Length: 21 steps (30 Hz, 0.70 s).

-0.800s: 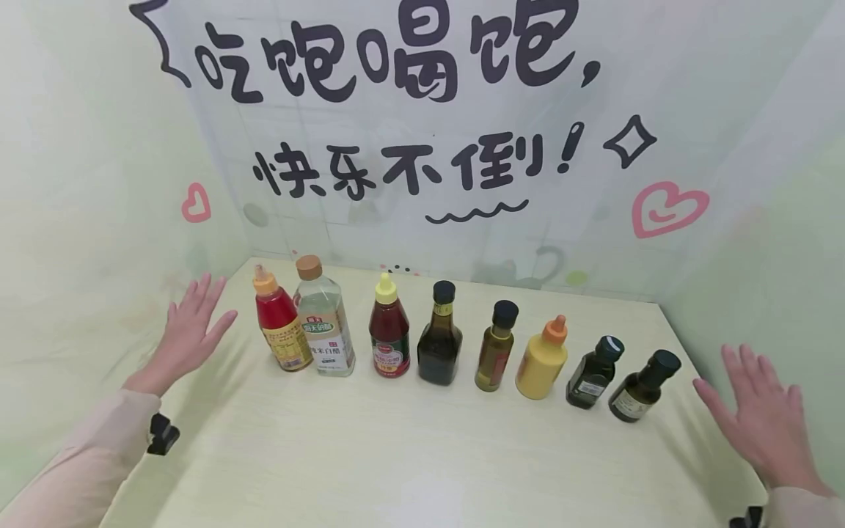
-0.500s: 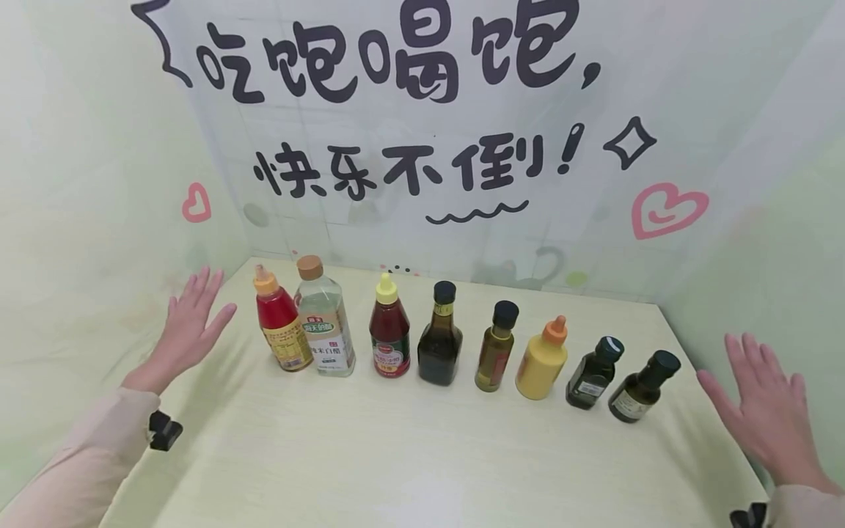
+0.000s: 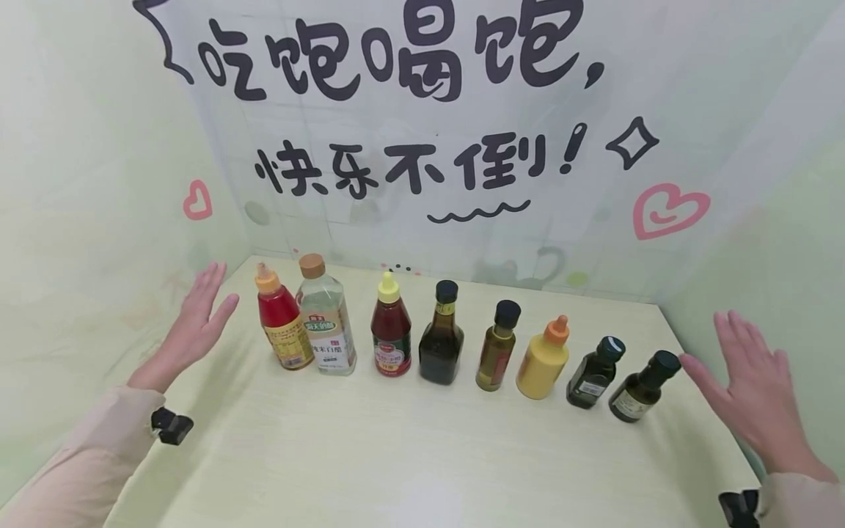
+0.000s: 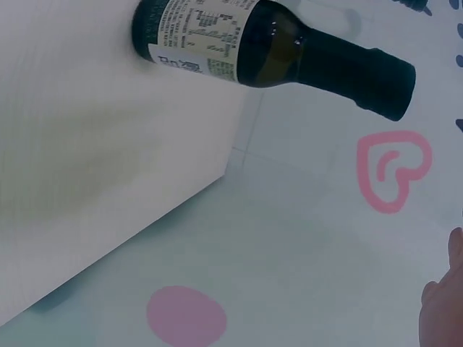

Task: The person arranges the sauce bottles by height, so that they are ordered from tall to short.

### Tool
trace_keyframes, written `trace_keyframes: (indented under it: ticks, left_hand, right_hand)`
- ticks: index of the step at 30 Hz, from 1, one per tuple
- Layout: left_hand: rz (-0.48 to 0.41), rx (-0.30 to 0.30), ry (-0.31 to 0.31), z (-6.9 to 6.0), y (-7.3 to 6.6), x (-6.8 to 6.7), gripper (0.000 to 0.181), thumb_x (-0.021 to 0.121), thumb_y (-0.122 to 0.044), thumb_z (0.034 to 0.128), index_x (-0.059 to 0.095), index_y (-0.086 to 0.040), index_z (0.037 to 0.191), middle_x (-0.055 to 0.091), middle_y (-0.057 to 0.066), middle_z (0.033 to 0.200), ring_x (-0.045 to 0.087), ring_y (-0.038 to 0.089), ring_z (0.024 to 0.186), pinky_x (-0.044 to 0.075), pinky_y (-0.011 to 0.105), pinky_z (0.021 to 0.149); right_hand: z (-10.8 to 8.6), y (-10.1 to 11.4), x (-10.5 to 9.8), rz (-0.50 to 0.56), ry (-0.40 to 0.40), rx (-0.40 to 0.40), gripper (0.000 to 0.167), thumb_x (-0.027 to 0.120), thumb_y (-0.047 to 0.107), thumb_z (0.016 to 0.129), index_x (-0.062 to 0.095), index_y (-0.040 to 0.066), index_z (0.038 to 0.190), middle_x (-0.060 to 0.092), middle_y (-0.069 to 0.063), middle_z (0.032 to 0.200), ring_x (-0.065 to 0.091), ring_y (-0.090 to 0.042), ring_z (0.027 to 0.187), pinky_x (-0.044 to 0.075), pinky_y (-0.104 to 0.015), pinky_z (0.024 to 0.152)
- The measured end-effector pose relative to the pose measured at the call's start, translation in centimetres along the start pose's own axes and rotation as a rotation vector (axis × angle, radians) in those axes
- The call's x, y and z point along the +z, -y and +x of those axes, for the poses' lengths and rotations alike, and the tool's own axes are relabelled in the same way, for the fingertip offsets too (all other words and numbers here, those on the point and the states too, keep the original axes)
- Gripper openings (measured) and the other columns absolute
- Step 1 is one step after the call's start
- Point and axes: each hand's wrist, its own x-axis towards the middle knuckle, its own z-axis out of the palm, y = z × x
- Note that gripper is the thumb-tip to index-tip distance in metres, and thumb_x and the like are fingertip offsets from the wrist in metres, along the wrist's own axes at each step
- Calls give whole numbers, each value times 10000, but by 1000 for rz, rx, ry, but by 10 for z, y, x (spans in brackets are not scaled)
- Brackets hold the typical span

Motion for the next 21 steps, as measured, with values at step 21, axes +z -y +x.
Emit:
trace_keyframes:
  ticks: [21]
  left_hand:
    - [-264, -219, 23, 8, -21, 3, 636, 467, -399, 897, 140, -258, 1424, 122, 46, 1469, 86, 279, 1326, 139, 599, 980]
  right_hand:
    - [45, 70, -3, 241, 11, -158, 738, 586, 181, 844, 136, 104, 1423, 66, -110, 1471, 19, -320, 1325, -46, -527, 1023]
